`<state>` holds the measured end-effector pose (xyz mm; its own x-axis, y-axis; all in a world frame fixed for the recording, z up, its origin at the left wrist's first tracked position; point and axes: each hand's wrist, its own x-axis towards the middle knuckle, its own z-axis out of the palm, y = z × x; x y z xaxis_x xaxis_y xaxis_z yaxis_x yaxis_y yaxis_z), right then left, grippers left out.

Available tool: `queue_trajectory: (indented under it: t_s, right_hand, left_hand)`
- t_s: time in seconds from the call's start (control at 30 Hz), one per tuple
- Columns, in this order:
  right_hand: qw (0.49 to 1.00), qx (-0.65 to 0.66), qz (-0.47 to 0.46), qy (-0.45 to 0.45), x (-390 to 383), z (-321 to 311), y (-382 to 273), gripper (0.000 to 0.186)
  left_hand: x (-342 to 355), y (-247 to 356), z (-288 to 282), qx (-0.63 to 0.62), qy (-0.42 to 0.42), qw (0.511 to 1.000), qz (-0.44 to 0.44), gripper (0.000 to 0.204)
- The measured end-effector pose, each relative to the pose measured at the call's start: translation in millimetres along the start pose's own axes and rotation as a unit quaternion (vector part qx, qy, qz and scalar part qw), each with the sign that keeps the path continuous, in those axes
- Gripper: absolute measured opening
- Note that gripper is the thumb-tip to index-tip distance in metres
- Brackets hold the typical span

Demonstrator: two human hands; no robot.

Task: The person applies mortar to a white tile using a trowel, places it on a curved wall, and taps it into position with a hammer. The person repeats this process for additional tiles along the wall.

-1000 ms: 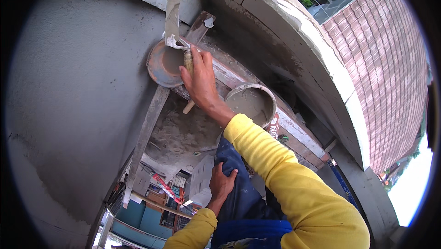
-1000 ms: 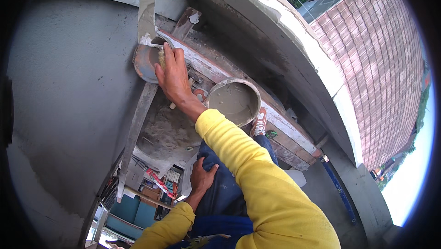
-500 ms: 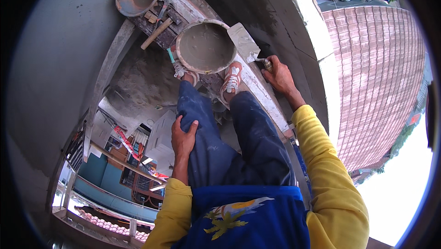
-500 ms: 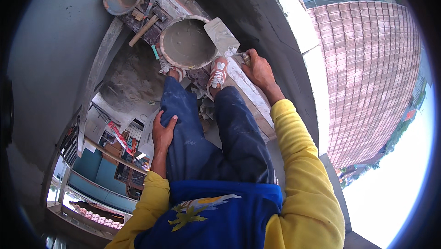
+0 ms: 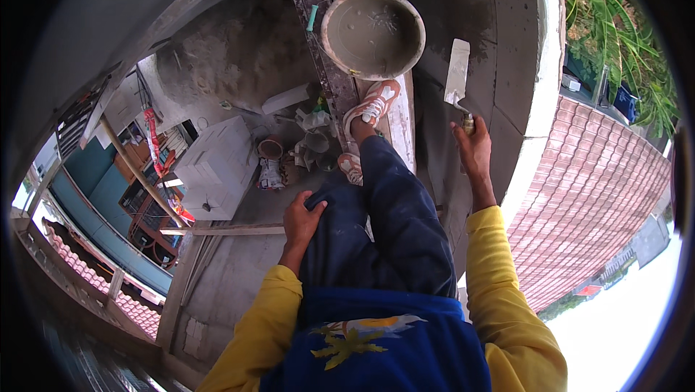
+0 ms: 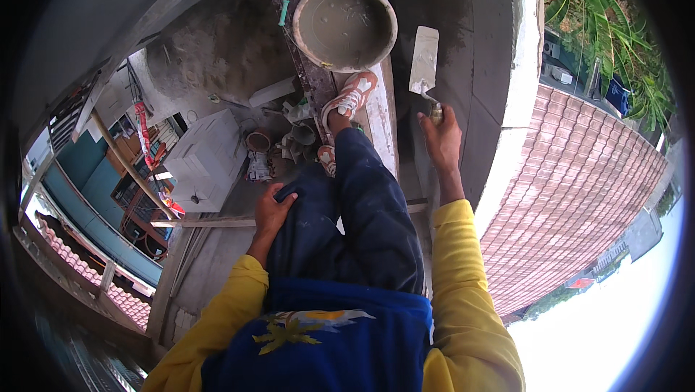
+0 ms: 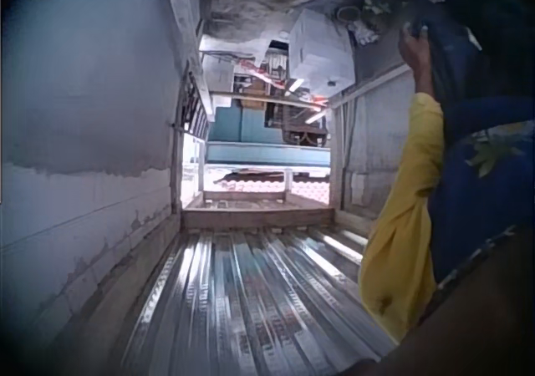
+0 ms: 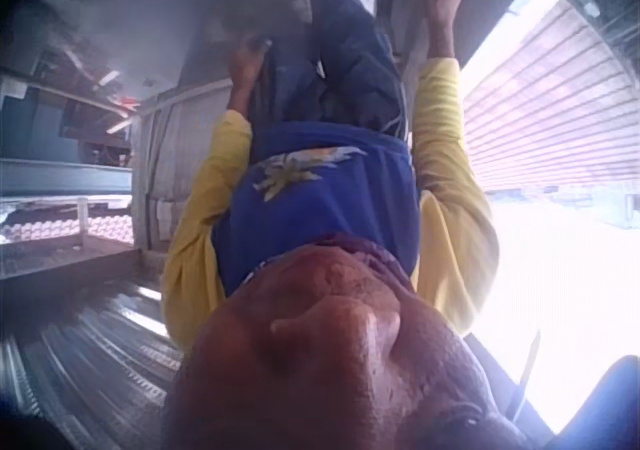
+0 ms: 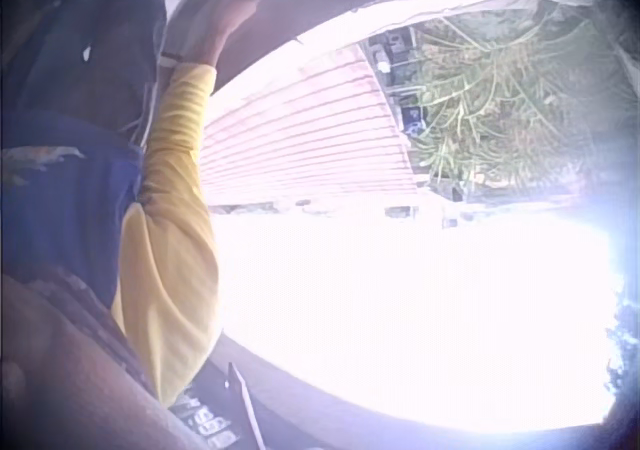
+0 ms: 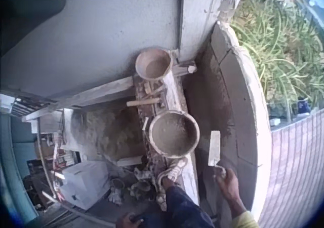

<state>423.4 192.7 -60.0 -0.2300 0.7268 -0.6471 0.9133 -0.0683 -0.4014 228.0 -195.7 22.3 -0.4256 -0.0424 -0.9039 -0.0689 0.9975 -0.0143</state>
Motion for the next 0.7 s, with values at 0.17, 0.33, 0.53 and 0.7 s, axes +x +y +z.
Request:
queue_trajectory:
  t_s: [0.17, 0.33, 0.53, 0.7]
  right_hand:
    - [0.982, 0.180, 0.017, -0.058, -35, 17, -62, 0.037]
    - [0.949, 0.307, -0.004, -0.077, -90, 33, -118, 0.028]
    - [0.948, 0.283, -0.069, -0.130, -170, 48, -149, 0.030]
    - [0.959, 0.249, -0.074, -0.115, -180, 66, -147, 0.031]
  left_hand:
    - [9, -53, 69, -0.016, 0.116, 0.985, 0.129, 0.053]
    - [31, -49, 133, -0.301, 0.055, 0.951, 0.033, 0.051]
    - [106, -77, 297, -0.453, 0.055, 0.890, 0.008, 0.051]
    - [154, -37, 349, -0.556, 0.012, 0.820, -0.137, 0.060]
